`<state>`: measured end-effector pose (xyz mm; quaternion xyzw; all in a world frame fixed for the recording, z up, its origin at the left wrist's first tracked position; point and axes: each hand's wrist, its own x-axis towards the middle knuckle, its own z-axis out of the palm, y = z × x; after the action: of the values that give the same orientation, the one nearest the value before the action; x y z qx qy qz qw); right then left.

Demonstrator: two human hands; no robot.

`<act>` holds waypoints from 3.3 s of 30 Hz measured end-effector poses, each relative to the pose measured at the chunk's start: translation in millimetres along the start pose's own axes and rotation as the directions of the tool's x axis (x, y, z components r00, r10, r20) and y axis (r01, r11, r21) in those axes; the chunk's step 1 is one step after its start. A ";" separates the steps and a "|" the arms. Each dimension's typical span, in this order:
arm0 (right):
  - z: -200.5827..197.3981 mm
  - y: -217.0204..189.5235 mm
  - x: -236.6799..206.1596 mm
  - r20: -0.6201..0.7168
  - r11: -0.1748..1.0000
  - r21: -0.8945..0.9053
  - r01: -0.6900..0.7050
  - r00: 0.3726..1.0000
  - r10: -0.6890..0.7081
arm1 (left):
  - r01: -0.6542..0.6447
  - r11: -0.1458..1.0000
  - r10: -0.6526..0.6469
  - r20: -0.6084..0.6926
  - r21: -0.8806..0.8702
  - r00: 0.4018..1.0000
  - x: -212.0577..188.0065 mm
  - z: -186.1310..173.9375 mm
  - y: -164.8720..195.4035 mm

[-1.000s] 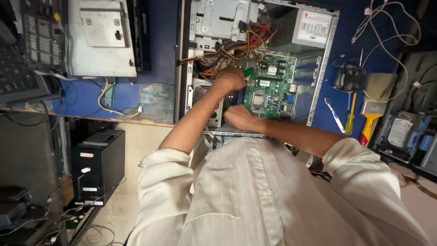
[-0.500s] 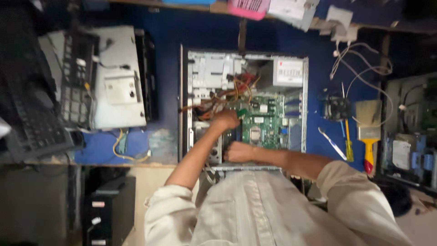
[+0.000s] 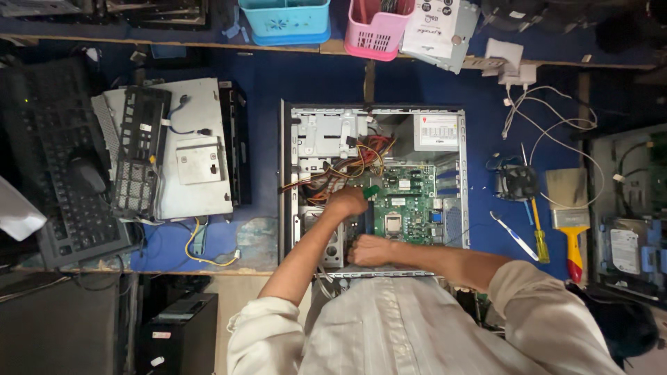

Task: The person works on an open desktop computer case on a workbench. They lift a motherboard, seat it inside the case, connect power and front-panel cables to it, and use a screwdriver to fasten components while adjusting wires inside the chassis.

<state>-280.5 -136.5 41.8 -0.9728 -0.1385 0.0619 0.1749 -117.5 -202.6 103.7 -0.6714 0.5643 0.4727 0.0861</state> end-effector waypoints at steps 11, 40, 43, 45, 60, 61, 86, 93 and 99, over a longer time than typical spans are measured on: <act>-1.1 3.7 6.1 0.047 0.991 0.133 -0.011 0.999 0.005 | -0.050 0.999 0.051 -0.048 0.021 0.998 1.4 0.7 -2.2; -8.2 1.0 0.4 -0.007 0.997 -0.053 0.047 0.999 -0.047 | 0.043 0.998 -0.042 0.027 -0.043 0.999 -8.8 -3.5 0.8; -8.0 1.4 1.2 0.001 0.997 -0.066 0.026 1.000 -0.025 | 0.034 0.999 -0.033 0.039 -0.036 0.999 -13.6 -7.4 2.4; -7.9 2.3 1.7 0.010 0.999 -0.025 0.024 1.000 -0.024 | 0.047 0.998 -0.044 0.051 -0.049 0.998 -15.0 -8.5 2.3; -8.7 1.8 5.6 0.068 0.999 0.031 -0.021 0.997 0.019 | 0.018 0.999 -0.017 0.015 -0.027 1.000 -7.3 -2.9 -1.2; -8.9 1.6 6.2 0.079 0.998 0.042 -0.039 0.996 0.036 | 0.030 0.999 -0.029 0.027 -0.029 0.999 -8.3 -3.6 -0.8; -12.5 2.6 0.1 0.111 0.999 0.040 -0.016 0.994 0.012 | 0.031 0.999 -0.029 0.042 -0.042 0.999 -12.4 -4.6 -1.0; -8.3 -1.3 0.5 0.029 0.997 0.069 -0.034 0.999 0.032 | 0.040 0.998 -0.038 0.044 -0.051 0.998 -16.2 -8.1 1.6; -6.7 1.0 6.3 0.085 0.996 0.071 -0.045 0.996 0.039 | 0.002 0.999 0.000 -0.032 0.043 0.999 -11.3 -4.4 -0.1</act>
<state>-273.1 -137.7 47.2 -0.9651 -0.1226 0.1110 0.2031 -114.0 -197.7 114.3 -0.6771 0.5755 0.4494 0.0917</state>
